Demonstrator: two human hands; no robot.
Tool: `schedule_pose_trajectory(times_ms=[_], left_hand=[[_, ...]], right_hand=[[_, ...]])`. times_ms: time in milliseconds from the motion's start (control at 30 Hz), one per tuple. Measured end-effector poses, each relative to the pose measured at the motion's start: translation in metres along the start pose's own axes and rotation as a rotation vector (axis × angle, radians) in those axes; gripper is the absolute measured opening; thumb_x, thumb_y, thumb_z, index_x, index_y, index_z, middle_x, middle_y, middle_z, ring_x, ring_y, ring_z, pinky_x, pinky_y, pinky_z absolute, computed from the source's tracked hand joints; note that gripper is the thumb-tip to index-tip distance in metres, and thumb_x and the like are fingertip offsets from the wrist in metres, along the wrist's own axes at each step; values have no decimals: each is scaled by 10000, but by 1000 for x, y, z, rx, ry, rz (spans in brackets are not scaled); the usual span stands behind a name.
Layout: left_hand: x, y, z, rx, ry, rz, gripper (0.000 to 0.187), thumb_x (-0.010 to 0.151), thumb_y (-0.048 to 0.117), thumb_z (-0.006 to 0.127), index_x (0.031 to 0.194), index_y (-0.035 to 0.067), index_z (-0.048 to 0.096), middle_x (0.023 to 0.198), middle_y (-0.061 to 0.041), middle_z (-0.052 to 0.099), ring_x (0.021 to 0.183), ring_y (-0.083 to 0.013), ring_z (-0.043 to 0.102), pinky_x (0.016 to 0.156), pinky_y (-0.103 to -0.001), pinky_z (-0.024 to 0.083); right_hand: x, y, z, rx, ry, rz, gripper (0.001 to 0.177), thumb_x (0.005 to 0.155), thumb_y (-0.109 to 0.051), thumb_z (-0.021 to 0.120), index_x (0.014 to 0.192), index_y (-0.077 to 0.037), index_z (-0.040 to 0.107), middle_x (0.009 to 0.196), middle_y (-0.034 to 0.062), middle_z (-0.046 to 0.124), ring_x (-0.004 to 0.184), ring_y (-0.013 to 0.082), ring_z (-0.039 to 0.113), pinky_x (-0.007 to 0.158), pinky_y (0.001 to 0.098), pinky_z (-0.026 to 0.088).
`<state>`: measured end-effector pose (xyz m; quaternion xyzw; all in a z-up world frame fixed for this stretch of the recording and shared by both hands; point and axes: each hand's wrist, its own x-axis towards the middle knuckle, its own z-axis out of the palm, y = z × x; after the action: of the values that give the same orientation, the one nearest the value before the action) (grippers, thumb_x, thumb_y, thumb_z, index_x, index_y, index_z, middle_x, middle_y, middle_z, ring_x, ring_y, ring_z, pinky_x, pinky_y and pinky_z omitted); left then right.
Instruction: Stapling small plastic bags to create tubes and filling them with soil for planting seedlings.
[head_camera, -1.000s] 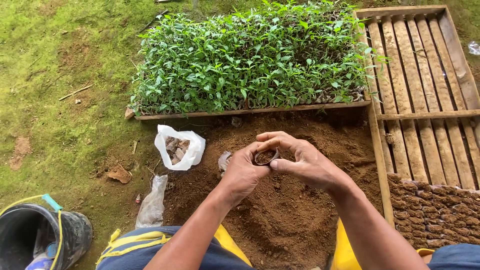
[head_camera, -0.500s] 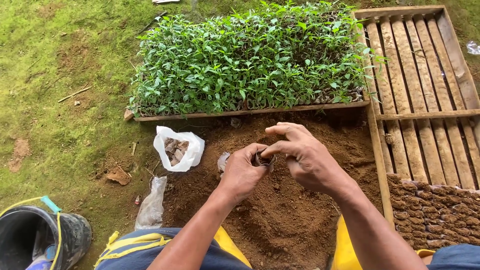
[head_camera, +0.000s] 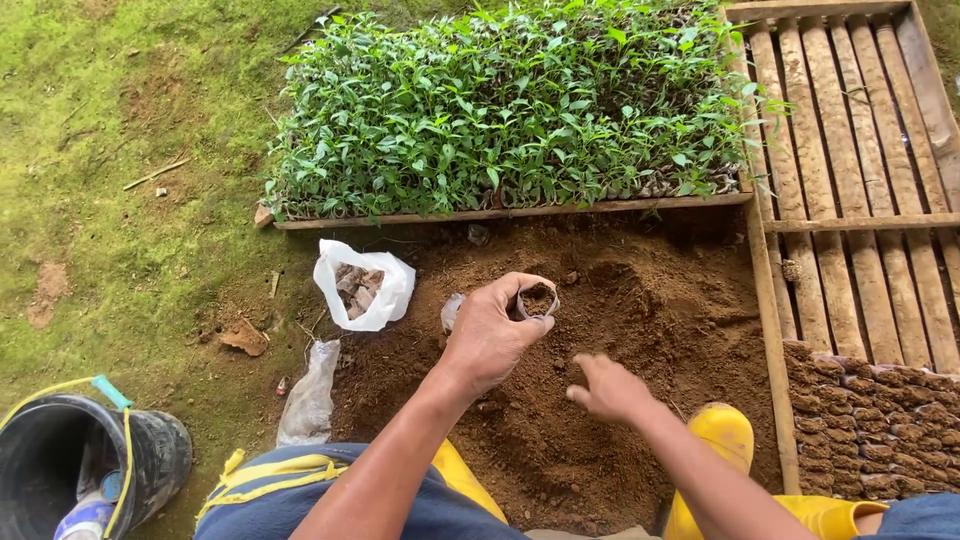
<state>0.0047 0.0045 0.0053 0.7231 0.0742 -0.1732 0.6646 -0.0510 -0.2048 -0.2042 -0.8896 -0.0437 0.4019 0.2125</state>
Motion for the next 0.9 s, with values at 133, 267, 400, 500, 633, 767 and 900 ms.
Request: schedule_pose_trajectory(times_ms=[133, 267, 400, 500, 633, 767, 900], left_hand=[[6, -3, -2, 99, -71, 111, 342, 767, 44, 788, 1108, 70, 769, 1055, -121, 782, 1011, -175, 663, 877, -347, 573], [-1, 7, 3, 152, -138, 47, 379, 797, -15, 750, 1167, 63, 749, 1070, -155, 771, 927, -229, 686, 847, -346, 579], [-11, 11, 5, 109, -171, -118, 430, 793, -55, 733, 1218, 12, 713, 1071, -173, 745, 853, -199, 616, 770, -312, 563], [-5, -1, 4, 118, -191, -138, 442, 798, -48, 744, 1234, 11, 701, 1082, -165, 739, 809, -175, 588, 715, -279, 534], [-3, -17, 6, 71, -183, -114, 415, 771, -26, 769, 1180, 24, 726, 1025, -95, 744, 849, -131, 591, 712, -236, 521], [-3, -17, 9, 42, -195, -73, 401, 763, -20, 789, 1158, 16, 734, 1001, -115, 754, 848, -140, 596, 720, -244, 531], [-2, -18, 15, 59, -203, -67, 433, 732, -60, 750, 1155, 30, 740, 954, -90, 753, 783, -116, 594, 668, -218, 521]], right_hand=[[-7, 11, 35, -282, 40, -94, 728, 963, -578, 599, 1479, -95, 421, 1468, 213, 403, 1296, 446, 539, 1015, 545, 565], [18, 40, 95, -371, 164, -238, 548, 883, -351, 760, 1270, -40, 529, 1210, 162, 491, 1118, 410, 610, 851, 483, 636], [42, 47, 90, 182, 72, -102, 258, 873, -201, 654, 1072, -37, 668, 972, 153, 636, 903, 340, 699, 727, 433, 598], [12, 10, 27, 914, -64, 131, 276, 803, -265, 758, 938, -30, 707, 852, 152, 676, 763, 289, 666, 626, 390, 527], [14, -4, -50, 1522, 4, 133, 290, 905, -415, 590, 764, -162, 594, 726, 47, 667, 585, 139, 606, 482, 227, 361], [-24, -43, -124, 1700, 149, -168, 391, 1025, -408, 497, 701, -199, 555, 593, 3, 559, 442, 75, 474, 376, 185, 272], [-77, -90, -166, 1764, 273, -435, 472, 1089, -367, 428, 654, -184, 441, 525, -27, 391, 401, 84, 441, 369, 173, 289]])
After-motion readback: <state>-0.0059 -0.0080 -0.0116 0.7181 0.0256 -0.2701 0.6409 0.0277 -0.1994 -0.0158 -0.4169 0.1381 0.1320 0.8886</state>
